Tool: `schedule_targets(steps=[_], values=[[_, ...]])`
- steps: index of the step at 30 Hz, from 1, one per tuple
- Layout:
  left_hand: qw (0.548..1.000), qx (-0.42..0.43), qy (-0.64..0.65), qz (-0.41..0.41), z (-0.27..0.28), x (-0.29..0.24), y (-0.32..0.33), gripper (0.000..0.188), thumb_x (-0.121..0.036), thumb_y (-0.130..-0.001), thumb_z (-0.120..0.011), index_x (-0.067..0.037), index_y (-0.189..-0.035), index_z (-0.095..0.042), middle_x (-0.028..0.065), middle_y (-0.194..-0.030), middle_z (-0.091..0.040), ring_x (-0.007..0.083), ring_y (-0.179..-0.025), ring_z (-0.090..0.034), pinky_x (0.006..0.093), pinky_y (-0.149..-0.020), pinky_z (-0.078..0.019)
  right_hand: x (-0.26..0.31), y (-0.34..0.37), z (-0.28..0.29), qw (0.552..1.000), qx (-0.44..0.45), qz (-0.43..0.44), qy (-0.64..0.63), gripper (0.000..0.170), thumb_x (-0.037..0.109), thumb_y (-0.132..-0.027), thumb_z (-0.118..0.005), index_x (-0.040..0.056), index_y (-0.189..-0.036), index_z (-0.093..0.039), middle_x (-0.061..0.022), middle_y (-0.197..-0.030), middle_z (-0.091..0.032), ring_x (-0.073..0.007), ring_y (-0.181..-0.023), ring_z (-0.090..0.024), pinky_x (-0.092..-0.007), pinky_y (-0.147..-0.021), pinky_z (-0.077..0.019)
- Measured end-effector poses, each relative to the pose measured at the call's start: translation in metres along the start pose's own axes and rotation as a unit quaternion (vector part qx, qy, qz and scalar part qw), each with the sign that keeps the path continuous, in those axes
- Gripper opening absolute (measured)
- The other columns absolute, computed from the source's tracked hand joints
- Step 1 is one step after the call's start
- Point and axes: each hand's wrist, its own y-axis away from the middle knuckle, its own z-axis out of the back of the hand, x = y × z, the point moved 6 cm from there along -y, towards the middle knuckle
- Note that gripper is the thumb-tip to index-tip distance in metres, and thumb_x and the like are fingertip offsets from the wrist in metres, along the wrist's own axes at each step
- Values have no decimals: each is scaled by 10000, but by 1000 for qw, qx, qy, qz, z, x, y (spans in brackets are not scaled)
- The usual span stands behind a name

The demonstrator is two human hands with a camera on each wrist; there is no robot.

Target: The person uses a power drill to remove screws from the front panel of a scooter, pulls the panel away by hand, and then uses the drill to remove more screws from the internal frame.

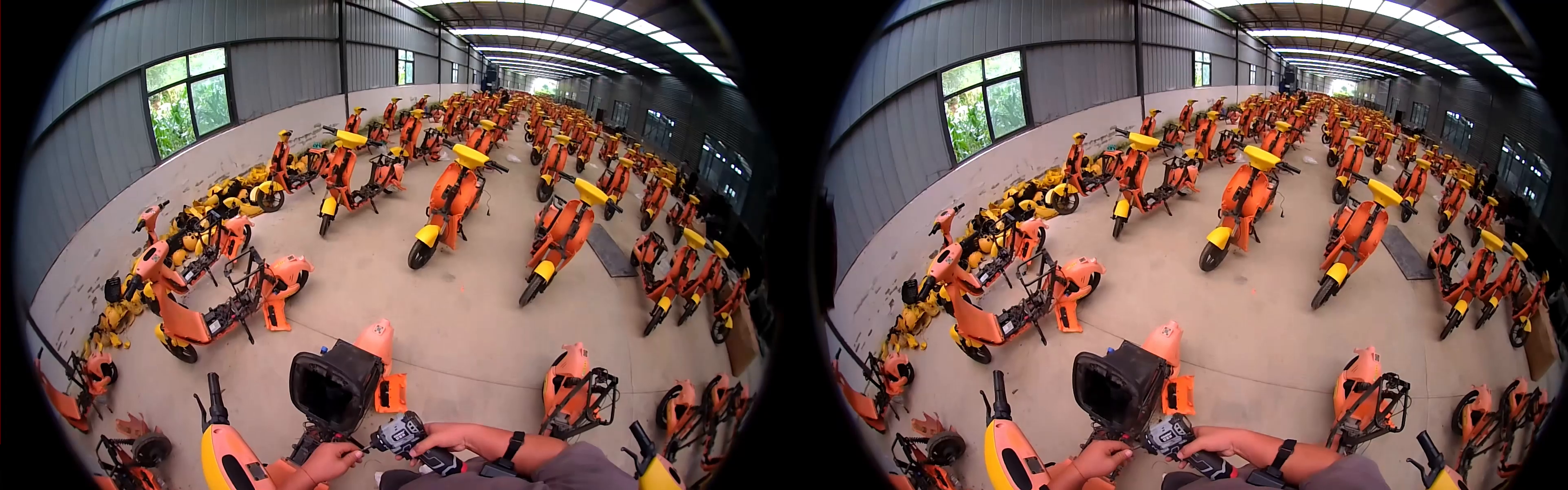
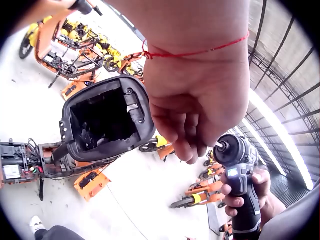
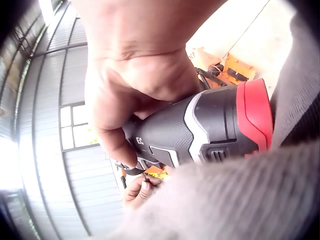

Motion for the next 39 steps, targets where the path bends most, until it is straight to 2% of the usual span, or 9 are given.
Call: schedule_targets(steps=[3, 7, 14, 16, 17, 18, 30, 35, 39], values=[[1000, -4, 11, -15, 0, -9, 5, 254, -251, -964, -616, -21, -1024, -704, 41, -827, -719, 118, -735, -673, 268, -703, -527, -12, -3, 8, 1000, 10, 9, 10, 502, 107, -864, -713, -23, -1313, -531, -115, -1239, -652, -221, -1091, -659, -327, -923, -518], [1000, -13, 19, -5, 0, -11, 7, 265, -264, -962, -622, -29, -1050, -709, 46, -835, -720, 120, -747, -667, 278, -706, -528, -31, -6, 18, 999, -11, -29, -8, 500, 97, -856, -715, -22, -1309, -540, -111, -1236, -654, -223, -1099, -657, -322, -919, -519], [994, -43, 104, -1, 11, -2, 1, 220, -171, -986, -597, 19, -1052, -687, 39, -851, -710, 108, -747, -646, 270, -716, -532, 2, -18, 6, 998, -49, 34, -17, 390, 61, -797, -694, -8, -1177, -641, -82, -1020, -710, -156, -858, -669, -289, -760, -542], [995, 12, 86, 58, 8, -6, 13, 385, -251, -966, -597, -58, -1293, -532, 109, -1048, -655, 205, -885, -639, 380, -745, -536, 3, -27, 14, 997, -70, 35, -7, 383, 57, -773, -704, -13, -1145, -649, -89, -984, -711, -158, -823, -668, -291, -737, -542], [985, -63, 155, -26, 13, 12, 0, 205, -135, -984, -593, 39, -1043, -685, 46, -856, -709, 105, -742, -644, 264, -713, -532, 1, -31, 17, 995, -91, 32, 3, 375, 52, -749, -714, -18, -1113, -658, -96, -948, -712, -160, -789, -667, -293, -713, -541], [985, -61, 156, -25, 14, 10, 1, 205, -135, -984, -593, 39, -1043, -685, 46, -856, -709, 105, -742, -644, 264, -713, -532, 9, -30, 11, 995, -92, 42, 5, 377, 43, -710, -732, -27, -1073, -659, -110, -913, -707, -165, -741, -662, -296, -700, -539], [976, -149, 144, -64, 47, -6, 13, 193, -161, -953, -628, 5, -1024, -695, 57, -833, -724, 109, -702, -652, 256, -679, -529, 62, -37, -9, 991, 1, 63, 115, 287, 132, -839, -677, -18, -1084, -673, -58, -979, -705, -135, -815, -639, -270, -743, -514], [971, -191, 109, -88, 67, -14, 22, 176, -149, -943, -632, 3, -1003, -696, 52, -796, -708, 118, -676, -648, 261, -645, -523, 99, -18, -52, 982, 132, 51, 124, 469, 159, -883, -659, -28, -1299, -549, -67, -1253, -635, -125, -932, -623, -279, -897, -495], [972, -194, 86, -102, 78, -23, 34, 177, -153, -946, -627, -1, -1003, -697, 46, -774, -699, 116, -669, -644, 262, -638, -520, 109, -28, -55, 983, 141, 68, 98, 512, 182, -884, -677, -2, -1337, -524, -70, -1250, -636, -114, -929, -618, -264, -868, -504]])
